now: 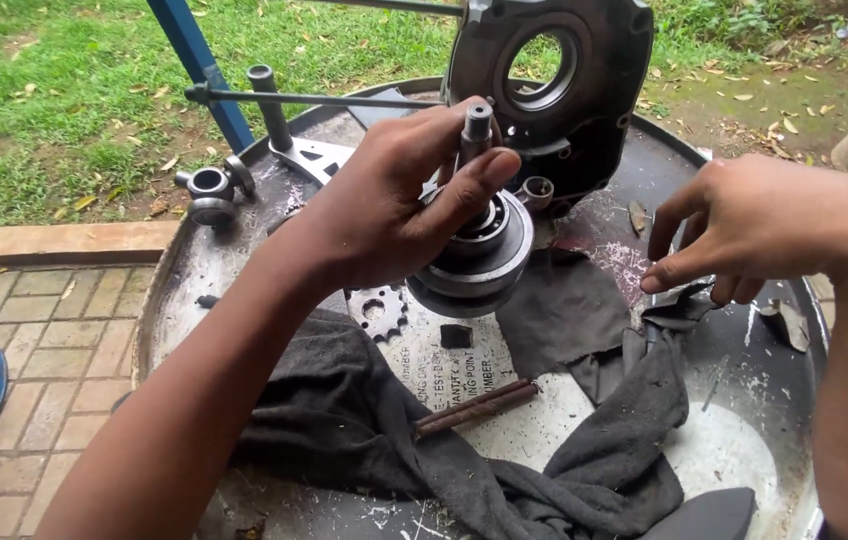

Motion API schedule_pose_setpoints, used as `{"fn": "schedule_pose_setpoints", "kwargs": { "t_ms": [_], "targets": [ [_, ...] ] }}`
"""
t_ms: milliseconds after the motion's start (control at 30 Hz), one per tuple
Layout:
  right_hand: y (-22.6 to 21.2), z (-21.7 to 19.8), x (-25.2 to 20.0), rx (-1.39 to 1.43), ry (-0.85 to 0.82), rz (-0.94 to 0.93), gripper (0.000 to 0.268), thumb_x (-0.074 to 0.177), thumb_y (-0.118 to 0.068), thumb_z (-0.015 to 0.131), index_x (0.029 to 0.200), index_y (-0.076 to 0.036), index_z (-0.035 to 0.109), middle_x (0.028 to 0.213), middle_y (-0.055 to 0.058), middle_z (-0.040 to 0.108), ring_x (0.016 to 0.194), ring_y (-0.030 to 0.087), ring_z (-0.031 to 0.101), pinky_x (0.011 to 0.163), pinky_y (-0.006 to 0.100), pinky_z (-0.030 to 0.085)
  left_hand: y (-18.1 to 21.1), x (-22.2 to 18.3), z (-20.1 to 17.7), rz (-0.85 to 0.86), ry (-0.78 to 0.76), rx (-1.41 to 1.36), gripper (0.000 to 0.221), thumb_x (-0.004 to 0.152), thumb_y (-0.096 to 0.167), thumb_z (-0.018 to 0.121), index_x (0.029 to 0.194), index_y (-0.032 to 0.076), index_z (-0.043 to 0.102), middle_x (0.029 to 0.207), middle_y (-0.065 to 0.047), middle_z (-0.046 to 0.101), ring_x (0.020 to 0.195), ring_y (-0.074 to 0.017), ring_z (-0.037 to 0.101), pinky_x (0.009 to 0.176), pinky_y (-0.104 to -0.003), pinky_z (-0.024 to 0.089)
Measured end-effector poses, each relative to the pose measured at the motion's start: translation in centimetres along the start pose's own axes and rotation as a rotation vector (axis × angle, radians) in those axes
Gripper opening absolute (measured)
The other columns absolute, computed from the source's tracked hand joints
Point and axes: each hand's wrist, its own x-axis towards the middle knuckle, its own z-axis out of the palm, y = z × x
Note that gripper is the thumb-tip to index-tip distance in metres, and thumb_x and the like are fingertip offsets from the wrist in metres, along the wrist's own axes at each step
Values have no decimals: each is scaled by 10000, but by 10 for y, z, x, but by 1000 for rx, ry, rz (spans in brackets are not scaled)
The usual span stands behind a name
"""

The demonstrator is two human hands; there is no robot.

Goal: Attempting to insert a small metal pin into a motorcycle crankshaft assembly over an engine casing.

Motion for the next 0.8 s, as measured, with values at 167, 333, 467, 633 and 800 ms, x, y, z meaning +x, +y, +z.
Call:
{"fn": "schedule_pose_setpoints", "kwargs": {
  "t_ms": [167,333,467,633,800],
  "targets": [
    [4,0,16,-1,88,-119,212,840,-278,870,967,-111,901,859,95,910,720,233,818,715,302,611,-3,-3,-2,52,6,14,241,1109,242,413,976,51,475,831,-62,471,739,-207,458,684,-349,368],
    [42,6,30,257,218,-138,340,838,-120,845,1177,-114,829,901,229,884,754,348,800,800,417,658,-4,-3,-6,64,3,17,242,1109,242,408,980,49,477,832,-70,486,749,-220,468,681,-362,365],
    [164,63,98,316,640,-275,415,775,-228,913,1125,-42,788,833,233,757,738,323,677,691,421,501,-4,-3,-7,49,-2,8,235,1110,241,417,977,55,468,816,-63,476,722,-210,453,669,-357,355],
    [164,117,67,374,545,-128,480,717,-213,922,1125,20,820,878,249,829,729,331,764,742,422,623,-5,-5,-6,68,14,36,250,1113,254,403,984,54,481,812,-63,487,736,-216,460,670,-362,363],
    [144,114,45,292,863,-677,207,923,-97,773,1124,-56,792,1103,116,758,1118,230,684,1011,336,504,-5,-7,-7,114,32,9,215,1119,222,404,1014,48,477,821,-62,475,740,-217,458,683,-358,370]
  ]
}}
